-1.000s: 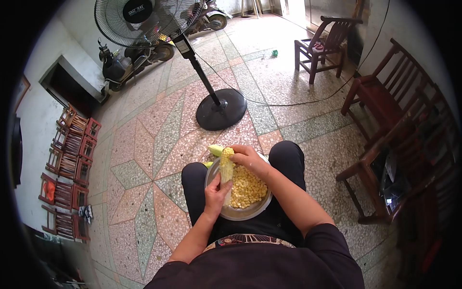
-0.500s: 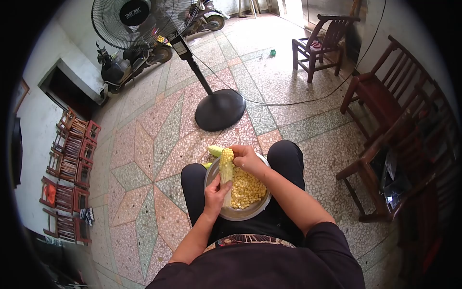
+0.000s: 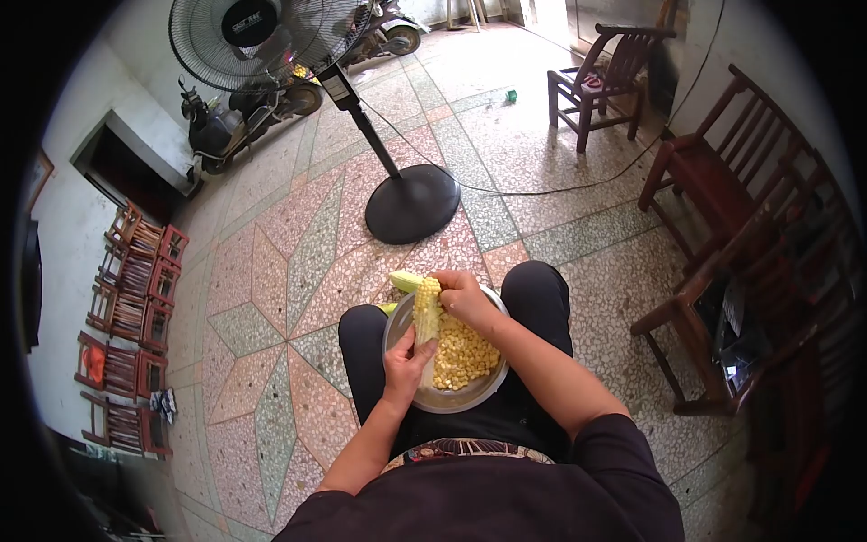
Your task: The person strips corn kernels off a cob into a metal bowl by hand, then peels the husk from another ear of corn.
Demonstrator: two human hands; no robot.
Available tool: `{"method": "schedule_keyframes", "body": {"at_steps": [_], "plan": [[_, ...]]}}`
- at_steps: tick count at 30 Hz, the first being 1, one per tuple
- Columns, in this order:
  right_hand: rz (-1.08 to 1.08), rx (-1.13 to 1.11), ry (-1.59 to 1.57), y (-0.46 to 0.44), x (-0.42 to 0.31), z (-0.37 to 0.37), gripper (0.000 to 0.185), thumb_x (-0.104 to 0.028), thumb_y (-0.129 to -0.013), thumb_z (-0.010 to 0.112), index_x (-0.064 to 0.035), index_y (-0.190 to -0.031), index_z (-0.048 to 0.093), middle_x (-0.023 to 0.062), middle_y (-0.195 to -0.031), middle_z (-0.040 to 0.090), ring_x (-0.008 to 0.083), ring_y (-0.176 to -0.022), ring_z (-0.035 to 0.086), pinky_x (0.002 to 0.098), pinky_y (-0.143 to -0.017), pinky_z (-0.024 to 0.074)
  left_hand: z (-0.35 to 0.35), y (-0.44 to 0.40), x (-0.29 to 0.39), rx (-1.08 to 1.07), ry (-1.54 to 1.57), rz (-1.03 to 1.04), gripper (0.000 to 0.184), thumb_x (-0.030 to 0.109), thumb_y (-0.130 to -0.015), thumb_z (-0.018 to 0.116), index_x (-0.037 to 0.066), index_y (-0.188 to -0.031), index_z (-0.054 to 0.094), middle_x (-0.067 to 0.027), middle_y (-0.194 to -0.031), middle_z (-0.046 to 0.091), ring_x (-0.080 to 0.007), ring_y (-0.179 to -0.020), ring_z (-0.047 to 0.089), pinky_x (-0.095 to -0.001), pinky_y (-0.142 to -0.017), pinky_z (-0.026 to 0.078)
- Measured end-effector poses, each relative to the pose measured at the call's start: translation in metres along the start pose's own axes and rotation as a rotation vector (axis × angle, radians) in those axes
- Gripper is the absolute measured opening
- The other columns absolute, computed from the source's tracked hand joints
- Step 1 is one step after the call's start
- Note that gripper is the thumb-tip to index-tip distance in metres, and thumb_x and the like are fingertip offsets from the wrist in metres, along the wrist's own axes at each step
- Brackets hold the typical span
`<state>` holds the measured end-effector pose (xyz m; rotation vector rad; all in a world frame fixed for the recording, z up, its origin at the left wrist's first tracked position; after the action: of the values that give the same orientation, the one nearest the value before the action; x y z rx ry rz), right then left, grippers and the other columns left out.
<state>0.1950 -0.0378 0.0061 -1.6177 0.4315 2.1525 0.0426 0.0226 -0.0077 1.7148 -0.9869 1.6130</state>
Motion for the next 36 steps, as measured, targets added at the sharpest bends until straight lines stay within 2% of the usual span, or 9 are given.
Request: {"method": "schedule_keyframes", "body": {"at_steps": [2, 11, 17, 21, 23, 27, 29, 33, 36], "plan": [[-0.063, -0.001, 0.023, 0.000, -0.001, 0.001, 0.042, -0.004, -0.069, 0.044, 0.0040, -0.107, 0.060, 0.0056, -0.089, 0.062, 0.0115, -0.079, 0.057, 0.0231, -0.071, 0.0451, 0.001, 0.000, 0.003, -0.002, 0.038, -0.018, 0.048, 0.008, -0.083, 0.066, -0.005, -0.126, 0.048, -0.0040, -0.107, 0.060, -0.0072, -0.089, 0.055, -0.0212, -0.078, 0.046], [0.034, -0.058, -0.191, -0.006, 0.007, 0.000, 0.037, -0.014, -0.078, 0.053, 0.0023, -0.110, 0.060, 0.0047, -0.091, 0.062, 0.0101, -0.081, 0.056, 0.0231, -0.072, 0.0443, -0.002, -0.002, -0.001, 0.004, 0.056, -0.015, 0.051, 0.010, -0.081, 0.068, -0.006, -0.125, 0.048, -0.0061, -0.107, 0.061, -0.0084, -0.090, 0.056, -0.0217, -0.079, 0.046], [-0.083, -0.050, -0.007, 0.000, -0.007, 0.003, 0.039, -0.010, -0.076, 0.051, 0.0043, -0.111, 0.058, 0.0055, -0.094, 0.062, 0.0107, -0.084, 0.057, 0.0242, -0.075, 0.0448, -0.001, -0.001, 0.000, -0.029, 0.169, -0.100, 0.051, 0.009, -0.082, 0.067, -0.004, -0.127, 0.047, -0.0043, -0.107, 0.061, -0.0075, -0.090, 0.056, -0.0209, -0.079, 0.045], [-0.088, -0.046, -0.054, 0.006, -0.013, 0.008, 0.042, -0.008, -0.073, 0.048, 0.0048, -0.112, 0.057, 0.0066, -0.096, 0.062, 0.0117, -0.087, 0.057, 0.0255, -0.078, 0.0450, 0.000, -0.001, 0.001, -0.039, 0.240, -0.121, 0.051, 0.009, -0.083, 0.067, -0.003, -0.128, 0.047, -0.0036, -0.106, 0.061, -0.0071, -0.090, 0.055, -0.0208, -0.078, 0.045], [-0.057, -0.091, -0.050, 0.004, -0.011, 0.009, 0.046, -0.005, -0.071, 0.045, 0.0047, -0.115, 0.056, 0.0092, -0.104, 0.061, 0.0137, -0.094, 0.057, 0.0272, -0.086, 0.0437, -0.002, -0.001, -0.001, -0.023, 0.179, -0.092, 0.044, 0.005, -0.084, 0.063, -0.002, -0.126, 0.049, -0.0039, -0.108, 0.060, -0.0084, -0.092, 0.056, -0.0222, -0.081, 0.045], [-0.053, -0.084, -0.041, 0.003, -0.012, 0.006, 0.043, -0.008, -0.074, 0.047, 0.0044, -0.115, 0.056, 0.0090, -0.105, 0.061, 0.0143, -0.095, 0.056, 0.0285, -0.086, 0.0435, -0.003, -0.003, -0.004, 0.023, 0.070, -0.016, 0.043, 0.004, -0.083, 0.063, -0.004, -0.123, 0.050, -0.0046, -0.107, 0.060, -0.0086, -0.090, 0.057, -0.0216, -0.078, 0.046], [-0.064, -0.052, -0.004, 0.005, -0.019, 0.006, 0.041, -0.014, -0.078, 0.053, 0.0034, -0.115, 0.057, 0.0064, -0.096, 0.062, 0.0120, -0.083, 0.056, 0.0268, -0.075, 0.0457, -0.003, -0.002, -0.003, 0.065, 0.055, 0.024, 0.044, 0.002, -0.081, 0.065, -0.006, -0.122, 0.050, -0.0056, -0.107, 0.060, -0.0085, -0.089, 0.057, -0.0214, -0.076, 0.047], [-0.058, -0.059, 0.054, 0.005, -0.018, 0.004, 0.042, -0.020, -0.080, 0.056, 0.0037, -0.114, 0.057, 0.0064, -0.095, 0.062, 0.0121, -0.084, 0.056, 0.0270, -0.075, 0.0457, -0.005, -0.003, -0.008, 0.076, -0.047, 0.071, 0.047, 0.001, -0.080, 0.067, -0.008, -0.122, 0.048, -0.0063, -0.107, 0.060, -0.0081, -0.089, 0.057, -0.0214, -0.076, 0.047], [0.003, -0.045, 0.041, 0.007, -0.021, 0.004, 0.042, -0.013, -0.076, 0.056, 0.0035, -0.114, 0.056, 0.0083, -0.102, 0.062, 0.0141, -0.094, 0.057, 0.0284, -0.086, 0.0444, -0.004, -0.004, -0.010, 0.058, -0.058, 0.069, 0.049, 0.002, -0.080, 0.068, -0.009, -0.123, 0.047, -0.0061, -0.108, 0.060, -0.0076, -0.089, 0.057, -0.0211, -0.076, 0.047]]}}
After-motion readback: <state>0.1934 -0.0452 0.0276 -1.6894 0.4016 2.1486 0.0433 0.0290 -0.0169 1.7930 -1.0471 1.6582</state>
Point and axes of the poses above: each hand's wrist, its own y-axis away from the middle knuckle, its own z-axis out of the palm, x = y × z, the point moved 5 cm from there along -y, towards the middle knuckle
